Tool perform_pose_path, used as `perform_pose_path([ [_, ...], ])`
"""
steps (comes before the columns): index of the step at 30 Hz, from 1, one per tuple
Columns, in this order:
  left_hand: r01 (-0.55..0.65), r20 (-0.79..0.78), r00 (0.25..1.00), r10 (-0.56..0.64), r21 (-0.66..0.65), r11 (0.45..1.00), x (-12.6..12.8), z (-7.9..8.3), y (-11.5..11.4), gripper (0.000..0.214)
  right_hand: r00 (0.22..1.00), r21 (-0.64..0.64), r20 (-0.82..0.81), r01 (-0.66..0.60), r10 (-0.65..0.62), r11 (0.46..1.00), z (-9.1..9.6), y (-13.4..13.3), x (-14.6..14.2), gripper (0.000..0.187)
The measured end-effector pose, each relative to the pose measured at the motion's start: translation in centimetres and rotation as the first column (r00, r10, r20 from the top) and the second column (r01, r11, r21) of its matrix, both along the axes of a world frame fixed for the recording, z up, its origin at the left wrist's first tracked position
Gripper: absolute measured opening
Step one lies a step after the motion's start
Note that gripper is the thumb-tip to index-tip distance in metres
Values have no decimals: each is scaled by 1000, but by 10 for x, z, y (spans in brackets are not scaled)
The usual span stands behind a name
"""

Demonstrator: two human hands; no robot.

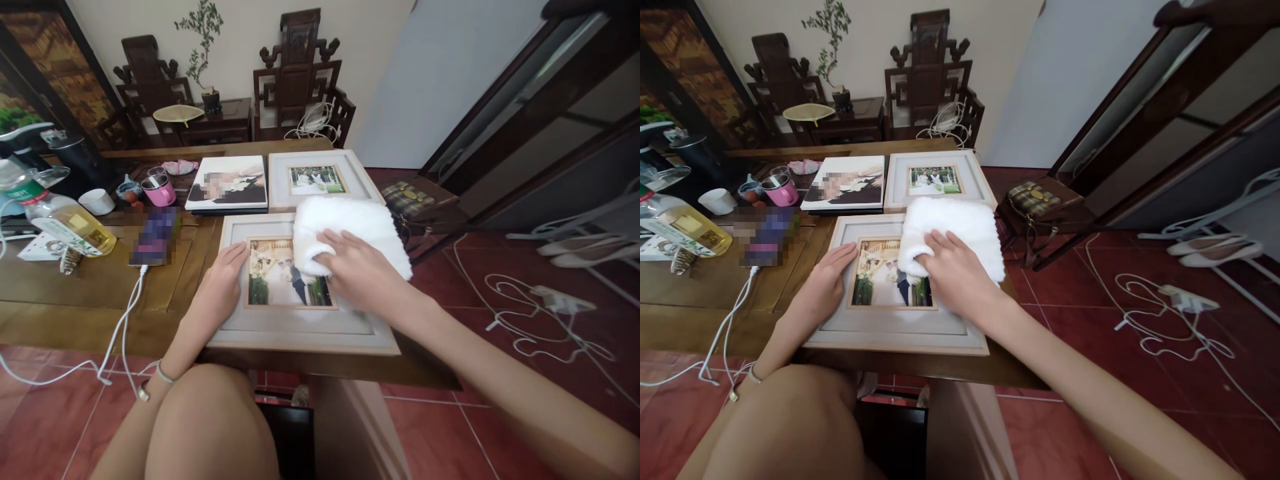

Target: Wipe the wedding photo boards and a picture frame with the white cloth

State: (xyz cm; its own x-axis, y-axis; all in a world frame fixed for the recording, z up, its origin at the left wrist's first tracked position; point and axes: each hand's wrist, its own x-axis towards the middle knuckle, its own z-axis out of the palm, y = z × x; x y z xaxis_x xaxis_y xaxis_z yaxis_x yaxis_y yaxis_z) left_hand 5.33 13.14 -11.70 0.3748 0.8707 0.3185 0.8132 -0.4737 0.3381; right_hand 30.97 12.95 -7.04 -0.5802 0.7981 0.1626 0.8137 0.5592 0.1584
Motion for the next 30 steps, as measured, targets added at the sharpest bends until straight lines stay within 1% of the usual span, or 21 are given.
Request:
perform_pose_path([
  [3, -4, 0, 1000, 4, 4, 1000, 1, 1, 0, 65, 997, -21, 11, -78, 78, 997, 8, -43, 1, 35],
  [5, -6, -2, 1000, 6, 4, 1000, 1, 2, 0, 64, 989, -41, -9, -146, 146, 988, 13, -74, 2, 33],
  [6, -5, -6, 1000, 5, 2, 1000, 2, 2, 0, 64, 987, -50, -27, -158, 157, 986, 15, -87, 2, 33],
  [8, -4, -14, 1000, 4, -1, 1000, 2, 3, -1, 65, 984, -53, -81, -160, 155, 986, 17, -104, 2, 34],
  [9, -6, -18, 1000, 6, -3, 1000, 2, 4, -1, 66, 983, -44, -111, -149, 143, 988, 18, -107, 3, 35],
  [10, -7, -24, 1000, 7, -5, 1000, 2, 5, -2, 67, 982, -30, -134, -138, 133, 990, 18, -107, 3, 35],
  [12, 5, -39, 999, -5, -5, 1000, 2, 5, -2, 68, 982, 1, -147, -119, 118, 993, 15, -95, 6, 38],
  [14, 31, -58, 998, -31, -4, 1000, 1, 5, -2, 67, 990, 2, -118, -79, 78, 997, 10, -74, 9, 43],
  [17, 41, -67, 997, -41, -6, 999, 0, 5, -2, 67, 995, -9, -100, 0, -1, 1000, -2, -33, 13, 48],
  [20, 23, -55, 998, -24, -20, 1000, -1, 4, -3, 68, 994, 11, -97, 45, -44, 999, -10, 2, 12, 46],
  [22, 13, -41, 999, -14, -27, 1000, -1, 4, -4, 68, 996, 13, -70, 47, -46, 999, -10, 14, 8, 44],
  [24, 6, -26, 1000, -7, -31, 1000, -1, 4, -4, 67, 999, 3, -34, 35, -35, 999, -5, 13, 5, 42],
  [26, 3, -14, 1000, -4, -29, 1000, 0, 4, -3, 67, 1000, 6, -3, 7, -7, 1000, 1, -4, 3, 41],
  [28, 3, -8, 1000, -3, -23, 1000, 0, 4, -3, 67, 998, 31, 3, -56, 56, 998, 7, -33, 4, 38],
  [30, 0, -8, 1000, 0, -15, 1000, 1, 3, -2, 67, 990, 61, -24, -134, 136, 989, 11, -68, 7, 37],
])
